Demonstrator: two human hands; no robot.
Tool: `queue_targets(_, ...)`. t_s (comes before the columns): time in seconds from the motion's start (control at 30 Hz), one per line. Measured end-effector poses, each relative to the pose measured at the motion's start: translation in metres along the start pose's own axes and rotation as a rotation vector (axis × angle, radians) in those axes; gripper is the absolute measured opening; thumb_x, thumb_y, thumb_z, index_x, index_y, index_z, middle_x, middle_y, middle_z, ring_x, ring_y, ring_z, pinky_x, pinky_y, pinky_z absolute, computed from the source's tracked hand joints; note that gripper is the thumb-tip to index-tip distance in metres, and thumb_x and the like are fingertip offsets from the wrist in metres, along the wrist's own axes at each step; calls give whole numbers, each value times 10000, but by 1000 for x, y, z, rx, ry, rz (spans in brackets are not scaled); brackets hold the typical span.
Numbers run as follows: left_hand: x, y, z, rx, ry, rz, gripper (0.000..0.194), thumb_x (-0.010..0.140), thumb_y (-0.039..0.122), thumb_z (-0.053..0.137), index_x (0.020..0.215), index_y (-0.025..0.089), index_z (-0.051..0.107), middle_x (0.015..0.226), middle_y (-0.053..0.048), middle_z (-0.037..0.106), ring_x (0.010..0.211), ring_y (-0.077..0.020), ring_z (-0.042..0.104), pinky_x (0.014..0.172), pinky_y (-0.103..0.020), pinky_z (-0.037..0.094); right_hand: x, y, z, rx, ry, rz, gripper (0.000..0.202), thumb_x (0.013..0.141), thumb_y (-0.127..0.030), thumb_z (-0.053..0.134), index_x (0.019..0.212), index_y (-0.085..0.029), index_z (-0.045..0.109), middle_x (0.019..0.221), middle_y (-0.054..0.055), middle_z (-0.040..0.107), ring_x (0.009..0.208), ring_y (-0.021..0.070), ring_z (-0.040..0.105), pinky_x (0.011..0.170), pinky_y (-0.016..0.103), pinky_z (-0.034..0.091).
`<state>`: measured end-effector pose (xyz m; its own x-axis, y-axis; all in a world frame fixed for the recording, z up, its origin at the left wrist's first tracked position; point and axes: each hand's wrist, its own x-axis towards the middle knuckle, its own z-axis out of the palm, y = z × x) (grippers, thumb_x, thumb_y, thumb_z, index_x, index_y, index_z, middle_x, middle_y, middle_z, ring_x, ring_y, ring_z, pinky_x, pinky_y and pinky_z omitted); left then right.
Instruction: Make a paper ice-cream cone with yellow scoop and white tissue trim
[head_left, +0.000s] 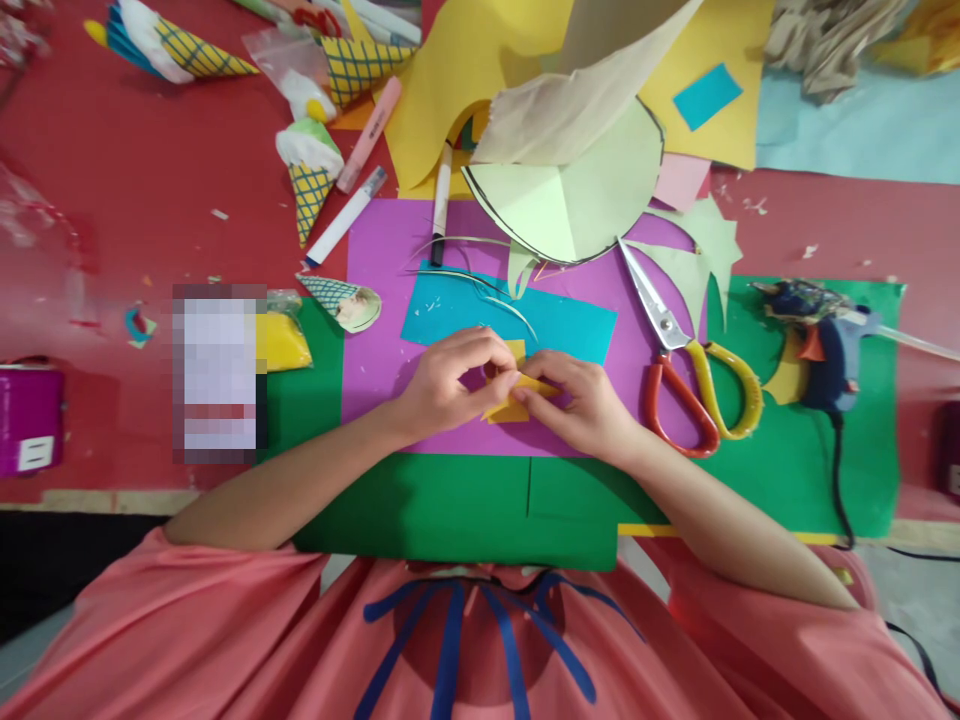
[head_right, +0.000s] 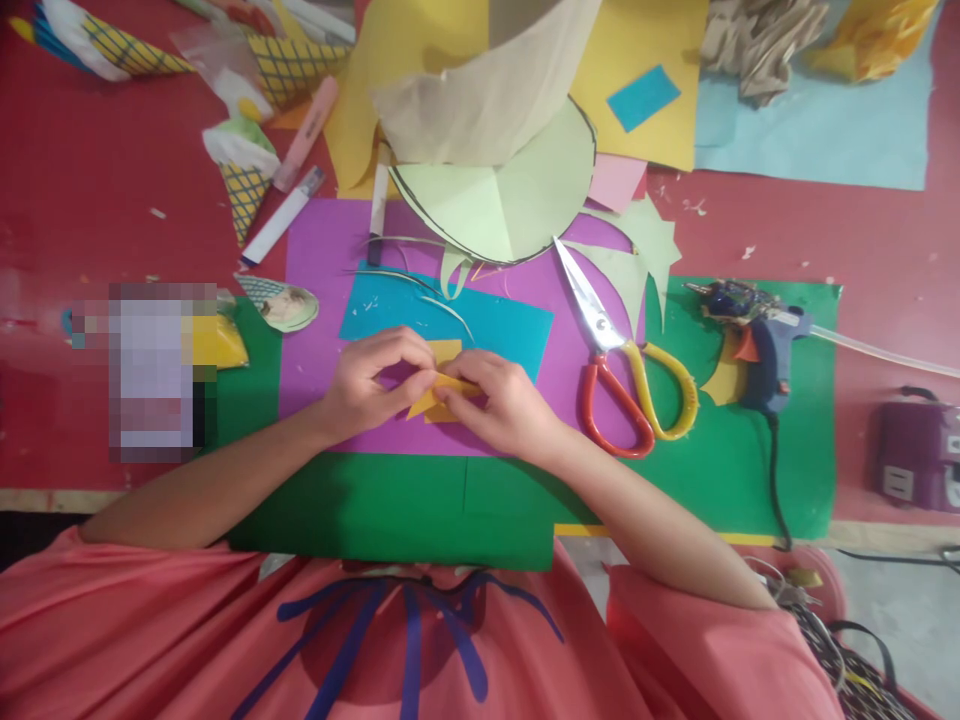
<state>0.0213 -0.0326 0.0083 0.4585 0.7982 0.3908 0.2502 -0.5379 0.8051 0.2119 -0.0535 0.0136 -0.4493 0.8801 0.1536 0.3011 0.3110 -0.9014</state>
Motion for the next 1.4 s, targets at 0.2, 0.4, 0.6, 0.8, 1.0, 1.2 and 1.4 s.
queue_targets(0.2,0,0,-3,-139,100,-166,184,901,217,579,721,197,550,701,20,608,689,-99,586,666,-242,487,1,-4,-4,184,-13,211,215,854,-330,684,738,-152,654,665,-1,629,600,98,524,552,231,398)
queue_targets(0.4,0,-7,-3,-218,99,-201,175,892,210,598,722,192,558,705,31,593,691,-84,577,660,-220,476,1,-2,-3,452,13,352,321,787,-457,754,749,-150,668,652,-6,609,574,101,520,521,241,417)
queue_targets(0.6,3,-6,-4,-350,41,-395,269,903,403,613,762,194,518,627,45,586,539,-74,581,488,-193,465,4,0,-1,634,185,403,299,813,-425,754,760,-197,567,653,-26,626,580,105,599,565,251,504)
queue_targets(0.8,0,-5,0,-551,5,-445,316,862,417,688,967,233,453,746,51,678,580,-100,697,529,-192,565,5,3,0,703,271,363,333,804,-408,775,846,-244,488,654,-66,617,568,103,610,560,244,516)
queue_targets(1.0,-2,-6,1,-535,-44,-423,360,807,408,752,1040,210,562,934,-27,728,842,-145,747,700,-199,606,2,6,-1,697,255,352,207,858,-336,730,966,-237,584,679,-58,629,562,81,572,537,218,462)
queue_targets(1.2,-4,-9,2,-531,-2,-383,341,871,373,696,1162,257,559,1039,-22,716,870,-125,738,724,-201,602,3,4,-1,685,267,330,192,839,-333,741,885,-244,577,699,-49,656,590,104,626,593,257,538)
queue_targets(1.4,-1,-8,-2,-379,-4,-358,223,897,418,650,981,212,646,950,-17,711,856,-128,723,712,-211,586,1,2,-4,537,206,289,193,873,-418,681,910,-229,666,769,-8,665,663,116,631,634,266,543)
